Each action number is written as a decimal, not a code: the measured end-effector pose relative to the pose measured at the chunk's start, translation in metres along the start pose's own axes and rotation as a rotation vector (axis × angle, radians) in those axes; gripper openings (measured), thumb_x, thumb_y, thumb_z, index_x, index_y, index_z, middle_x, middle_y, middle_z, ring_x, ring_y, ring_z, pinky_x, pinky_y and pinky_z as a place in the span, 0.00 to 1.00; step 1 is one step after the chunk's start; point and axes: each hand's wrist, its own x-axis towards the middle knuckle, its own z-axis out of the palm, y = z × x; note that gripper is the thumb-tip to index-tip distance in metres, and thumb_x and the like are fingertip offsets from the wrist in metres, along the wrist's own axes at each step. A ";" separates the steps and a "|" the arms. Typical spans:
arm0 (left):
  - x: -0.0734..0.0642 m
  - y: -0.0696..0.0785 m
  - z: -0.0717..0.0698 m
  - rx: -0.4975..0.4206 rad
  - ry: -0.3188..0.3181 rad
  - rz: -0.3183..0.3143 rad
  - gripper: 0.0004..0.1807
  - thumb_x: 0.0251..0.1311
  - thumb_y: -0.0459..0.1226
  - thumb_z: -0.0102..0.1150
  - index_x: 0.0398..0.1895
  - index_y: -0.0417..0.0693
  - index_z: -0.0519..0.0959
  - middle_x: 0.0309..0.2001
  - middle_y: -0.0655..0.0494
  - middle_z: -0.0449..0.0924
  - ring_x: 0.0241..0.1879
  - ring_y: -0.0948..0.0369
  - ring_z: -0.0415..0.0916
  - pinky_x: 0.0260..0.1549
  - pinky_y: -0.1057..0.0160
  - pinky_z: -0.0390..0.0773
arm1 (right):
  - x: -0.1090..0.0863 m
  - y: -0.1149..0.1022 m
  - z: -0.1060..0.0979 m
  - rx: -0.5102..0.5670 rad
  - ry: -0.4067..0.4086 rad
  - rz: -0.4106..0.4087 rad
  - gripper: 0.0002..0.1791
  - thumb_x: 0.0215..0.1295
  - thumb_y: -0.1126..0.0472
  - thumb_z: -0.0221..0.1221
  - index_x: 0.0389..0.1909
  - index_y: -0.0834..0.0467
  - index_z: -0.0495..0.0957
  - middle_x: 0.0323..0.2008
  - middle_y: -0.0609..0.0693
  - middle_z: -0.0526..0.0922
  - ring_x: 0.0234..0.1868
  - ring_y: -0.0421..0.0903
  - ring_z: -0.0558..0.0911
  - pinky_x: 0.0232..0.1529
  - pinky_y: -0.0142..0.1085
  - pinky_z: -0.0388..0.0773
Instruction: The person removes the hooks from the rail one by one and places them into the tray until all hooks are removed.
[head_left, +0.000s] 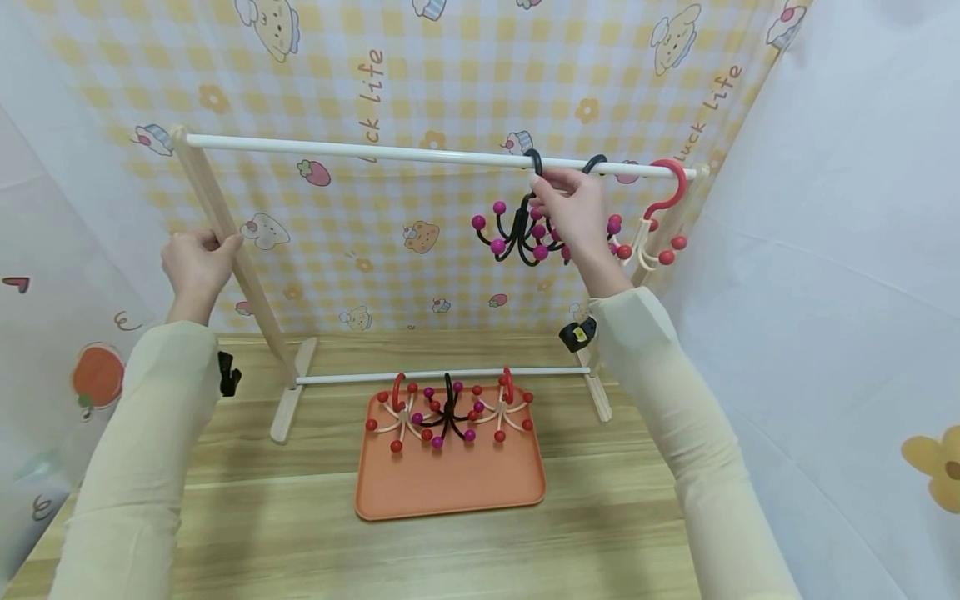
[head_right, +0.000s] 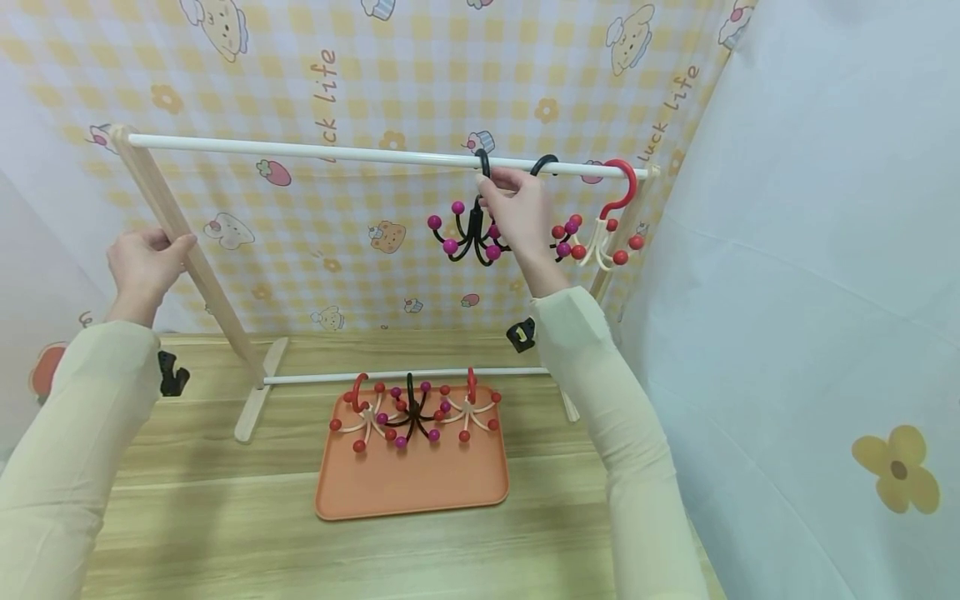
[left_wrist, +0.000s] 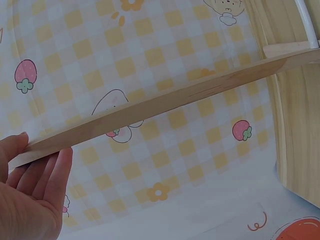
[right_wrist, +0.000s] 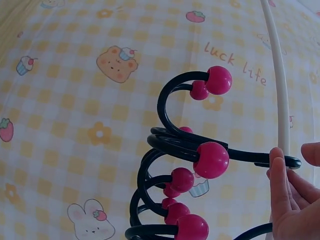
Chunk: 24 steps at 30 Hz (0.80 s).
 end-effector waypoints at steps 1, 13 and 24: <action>0.000 0.000 0.000 -0.002 -0.001 -0.001 0.28 0.60 0.49 0.44 0.45 0.30 0.74 0.44 0.41 0.75 0.55 0.46 0.58 0.52 0.50 0.57 | 0.001 -0.001 0.000 -0.002 0.001 0.002 0.16 0.57 0.57 0.58 0.45 0.61 0.77 0.37 0.54 0.81 0.31 0.44 0.80 0.35 0.32 0.75; 0.001 0.000 0.000 -0.011 -0.003 -0.003 0.27 0.60 0.49 0.45 0.45 0.30 0.74 0.44 0.42 0.76 0.56 0.45 0.57 0.53 0.50 0.55 | 0.004 -0.005 0.004 -0.034 0.000 0.032 0.14 0.58 0.60 0.58 0.43 0.63 0.78 0.35 0.56 0.81 0.29 0.43 0.80 0.31 0.29 0.74; -0.001 0.001 -0.001 0.004 0.000 -0.018 0.28 0.60 0.49 0.45 0.46 0.31 0.74 0.43 0.44 0.77 0.53 0.46 0.62 0.49 0.52 0.61 | 0.005 -0.005 0.004 -0.005 -0.010 0.043 0.14 0.58 0.60 0.58 0.42 0.64 0.78 0.36 0.58 0.81 0.29 0.44 0.80 0.35 0.33 0.75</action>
